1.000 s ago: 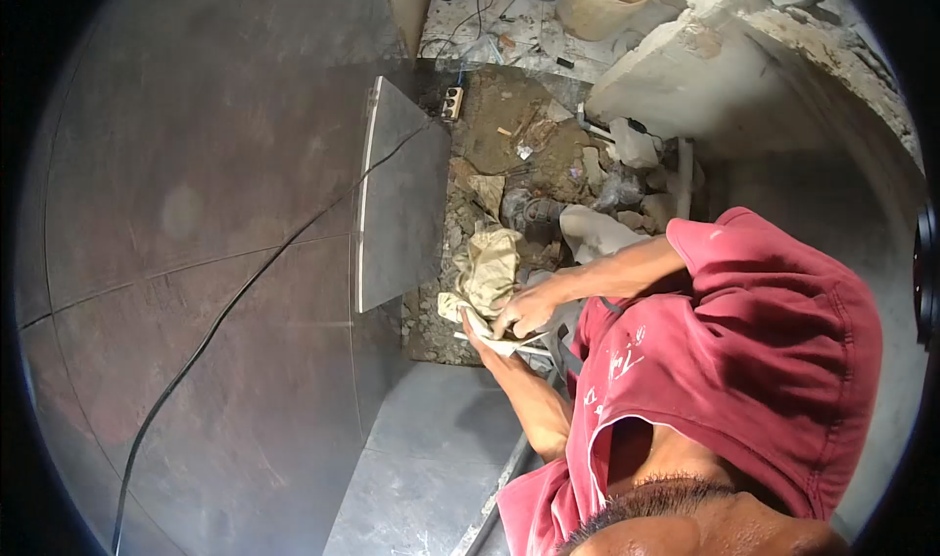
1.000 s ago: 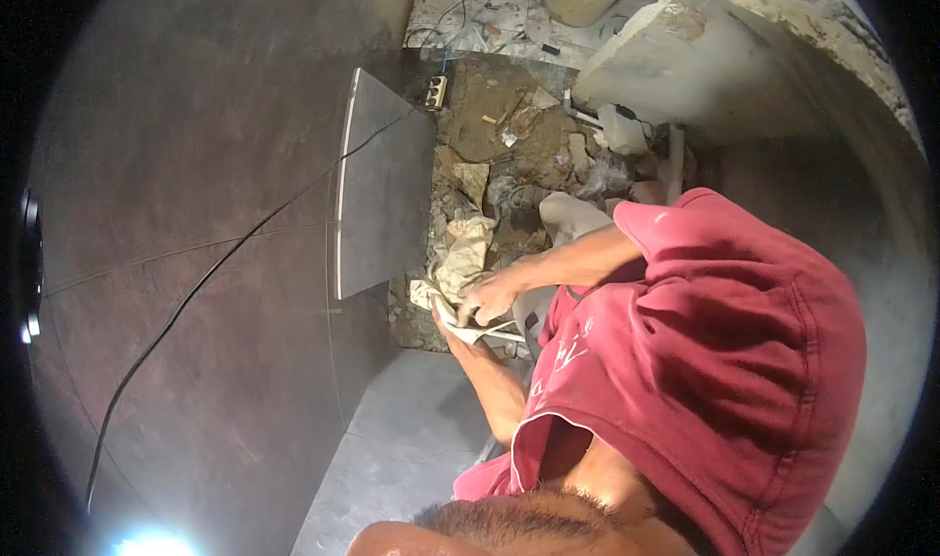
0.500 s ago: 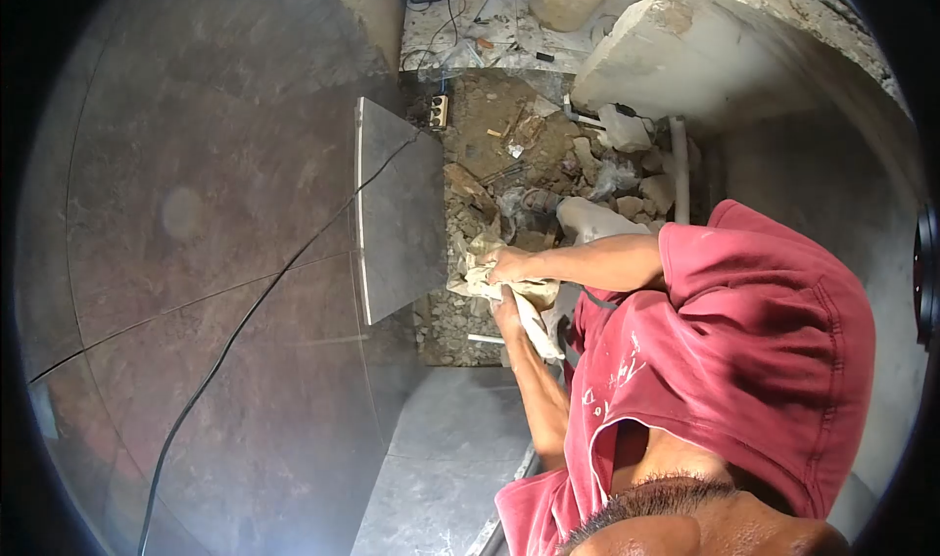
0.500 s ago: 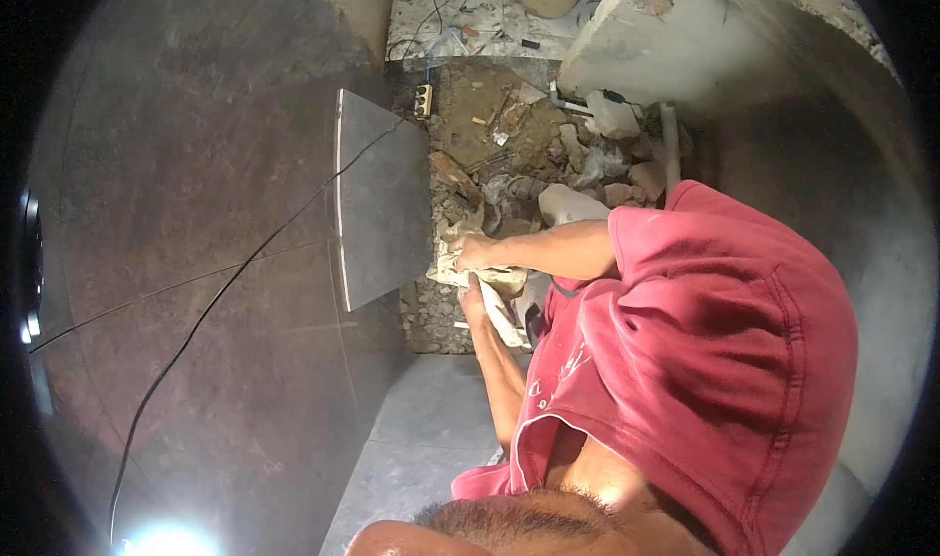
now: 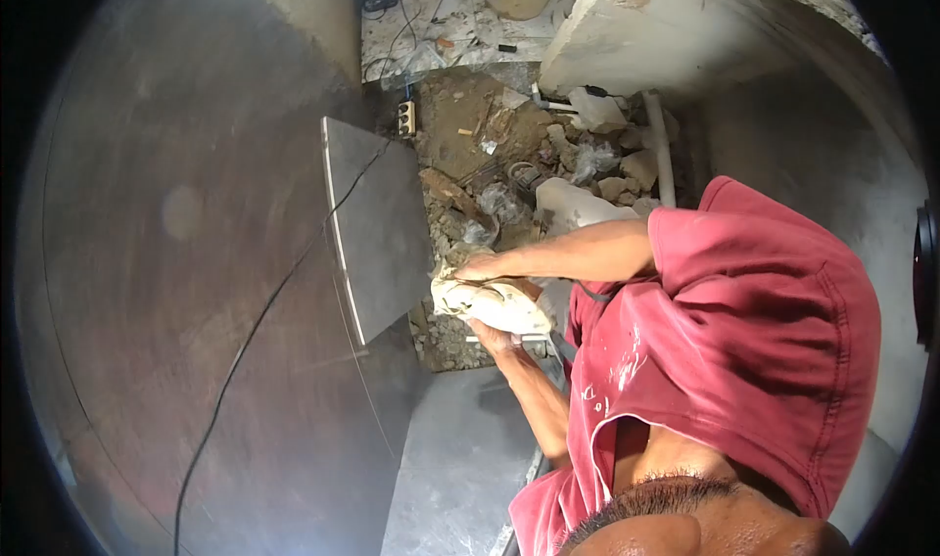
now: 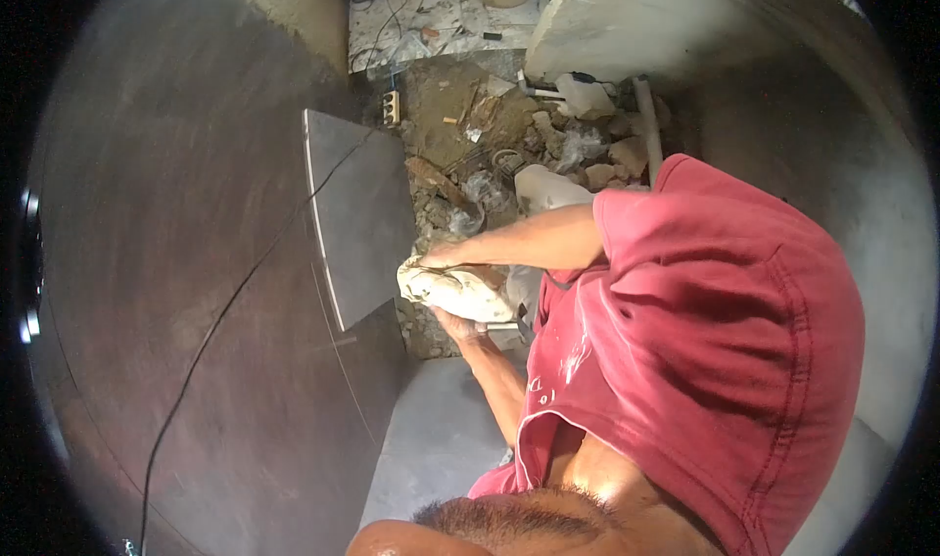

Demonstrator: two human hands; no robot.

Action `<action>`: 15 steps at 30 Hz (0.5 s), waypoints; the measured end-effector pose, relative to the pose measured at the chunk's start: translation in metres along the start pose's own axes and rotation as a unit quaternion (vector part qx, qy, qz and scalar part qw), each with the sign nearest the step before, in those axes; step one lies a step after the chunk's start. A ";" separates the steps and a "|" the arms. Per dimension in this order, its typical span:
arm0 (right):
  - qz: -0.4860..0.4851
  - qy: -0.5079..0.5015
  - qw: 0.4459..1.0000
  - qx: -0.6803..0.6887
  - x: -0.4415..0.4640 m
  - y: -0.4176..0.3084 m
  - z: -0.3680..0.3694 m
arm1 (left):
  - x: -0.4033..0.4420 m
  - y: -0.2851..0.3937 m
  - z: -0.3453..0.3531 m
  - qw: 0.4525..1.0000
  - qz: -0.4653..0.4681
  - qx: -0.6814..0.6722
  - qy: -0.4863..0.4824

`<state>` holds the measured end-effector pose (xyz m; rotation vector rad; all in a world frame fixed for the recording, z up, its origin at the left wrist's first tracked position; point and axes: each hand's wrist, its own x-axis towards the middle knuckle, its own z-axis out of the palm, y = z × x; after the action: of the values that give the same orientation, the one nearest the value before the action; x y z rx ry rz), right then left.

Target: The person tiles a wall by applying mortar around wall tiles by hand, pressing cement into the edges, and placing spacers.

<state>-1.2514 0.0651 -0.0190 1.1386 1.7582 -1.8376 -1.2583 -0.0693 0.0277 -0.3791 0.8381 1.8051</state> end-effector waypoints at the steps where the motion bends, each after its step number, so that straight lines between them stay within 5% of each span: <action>1: 0.023 -0.050 0.998 0.009 -0.001 0.003 -0.006 | 0.006 -0.003 -0.003 0.999 0.005 0.048 -0.007; 3: 0.013 -0.059 0.995 0.074 -0.011 0.008 -0.009 | 0.021 0.000 -0.014 0.989 0.015 0.150 -0.011; 4: 0.009 -0.059 0.992 0.109 -0.019 0.009 -0.010 | 0.024 0.004 -0.003 0.977 -0.005 0.201 0.066; 7: -0.004 -0.067 0.977 0.204 -0.036 0.017 -0.025 | 0.041 -0.003 0.017 0.973 -0.025 0.205 0.102; 8: -0.050 -0.085 0.970 0.224 -0.013 0.030 -0.023 | 0.049 -0.007 0.029 0.971 0.025 0.236 0.040; 9: -0.095 -0.105 0.959 0.245 -0.001 0.031 -0.027 | 0.051 -0.010 0.049 0.989 -0.025 0.118 0.083; 15: 0.017 -0.047 0.994 0.094 0.003 0.051 -0.104 | 0.143 -0.053 0.059 0.989 -0.072 0.052 0.120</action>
<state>-1.1847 0.1560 -0.0447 1.1219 1.5317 -2.0345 -1.2576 0.0812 -0.0375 -0.5827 1.0418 1.5941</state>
